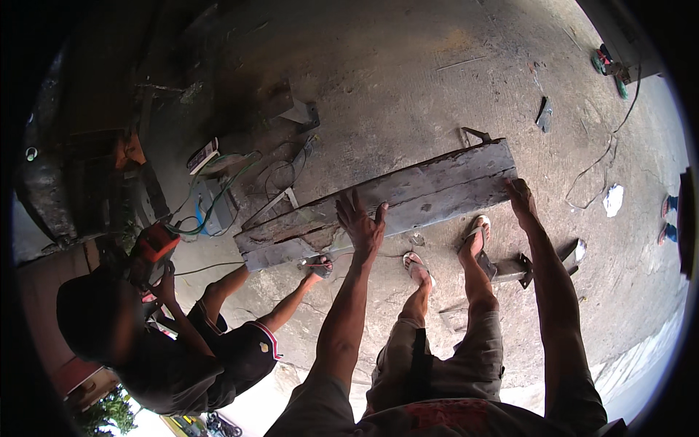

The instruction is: The person welds a metal frame attached to a large vehicle using a welding torch. They then move a welding machine and a metal bar with a coworker, positioning the bar under the vehicle.

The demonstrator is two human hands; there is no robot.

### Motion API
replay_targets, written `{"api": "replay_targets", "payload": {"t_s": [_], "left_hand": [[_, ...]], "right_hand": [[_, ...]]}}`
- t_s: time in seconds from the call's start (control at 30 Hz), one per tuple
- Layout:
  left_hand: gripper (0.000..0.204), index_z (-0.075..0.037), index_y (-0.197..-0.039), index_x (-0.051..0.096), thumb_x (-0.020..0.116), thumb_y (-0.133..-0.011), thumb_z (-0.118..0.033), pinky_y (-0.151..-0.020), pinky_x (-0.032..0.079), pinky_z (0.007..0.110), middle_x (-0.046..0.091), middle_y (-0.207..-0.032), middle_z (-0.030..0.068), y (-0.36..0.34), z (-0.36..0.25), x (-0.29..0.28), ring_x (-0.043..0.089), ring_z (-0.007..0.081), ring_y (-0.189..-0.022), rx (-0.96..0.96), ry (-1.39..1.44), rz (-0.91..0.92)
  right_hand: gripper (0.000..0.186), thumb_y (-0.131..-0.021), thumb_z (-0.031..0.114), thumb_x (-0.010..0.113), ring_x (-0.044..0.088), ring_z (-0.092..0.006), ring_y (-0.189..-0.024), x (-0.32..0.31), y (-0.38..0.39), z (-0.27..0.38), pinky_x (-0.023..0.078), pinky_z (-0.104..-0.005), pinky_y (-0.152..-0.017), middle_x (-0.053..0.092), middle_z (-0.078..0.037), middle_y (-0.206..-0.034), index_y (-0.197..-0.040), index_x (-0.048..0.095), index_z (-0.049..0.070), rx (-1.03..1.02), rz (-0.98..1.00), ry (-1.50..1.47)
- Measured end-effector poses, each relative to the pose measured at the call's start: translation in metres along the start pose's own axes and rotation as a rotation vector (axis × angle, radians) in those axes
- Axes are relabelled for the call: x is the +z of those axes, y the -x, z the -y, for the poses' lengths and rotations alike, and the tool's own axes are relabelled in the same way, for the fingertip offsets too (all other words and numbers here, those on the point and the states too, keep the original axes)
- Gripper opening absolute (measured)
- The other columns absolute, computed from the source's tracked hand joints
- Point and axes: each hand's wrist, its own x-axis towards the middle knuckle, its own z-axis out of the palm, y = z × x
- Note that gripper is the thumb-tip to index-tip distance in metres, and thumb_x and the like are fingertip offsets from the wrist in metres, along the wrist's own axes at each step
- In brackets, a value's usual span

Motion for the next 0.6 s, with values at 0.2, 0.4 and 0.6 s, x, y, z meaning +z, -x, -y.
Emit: {"api": "replay_targets", "payload": {"t_s": [0.2,0.4,0.6], "left_hand": [[0.119,-0.013,-0.167,0.017,0.075,-0.083,-0.074,-0.115,0.035,0.062,0.028,-0.167,0.0183,0.090,0.015,0.033,0.029,0.0467,-0.150,-1.165,0.898,-0.115],[0.060,-0.012,-0.139,0.058,0.076,-0.095,-0.050,-0.101,0.057,0.051,0.064,-0.139,0.0084,0.071,0.036,0.065,0.063,0.0297,-0.125,-1.122,2.067,0.049],[0.063,-0.013,-0.140,0.057,0.082,-0.091,-0.041,-0.108,0.055,0.050,0.064,-0.139,0.0082,0.072,0.041,0.070,0.061,0.0296,-0.129,-0.983,2.214,0.047]], "right_hand": [[0.057,-0.099,0.060,0.063,0.052,-0.0168,-0.087,0.002,-0.006,0.004,0.045,-0.0385,-0.077,0.060,-0.007,-0.091,-0.106,0.063,0.003,-0.022,0.014,-0.065],[0.054,-0.099,0.060,0.063,0.050,-0.0166,-0.078,0.001,-0.012,0.000,0.045,-0.0380,-0.071,0.054,-0.004,-0.086,-0.105,0.061,0.007,0.060,0.024,-0.042],[0.051,-0.100,0.055,0.064,0.052,-0.0182,-0.073,-0.001,-0.006,0.007,0.046,-0.0394,-0.066,0.059,-0.007,-0.084,-0.111,0.063,0.005,0.106,0.011,-0.066]]}}
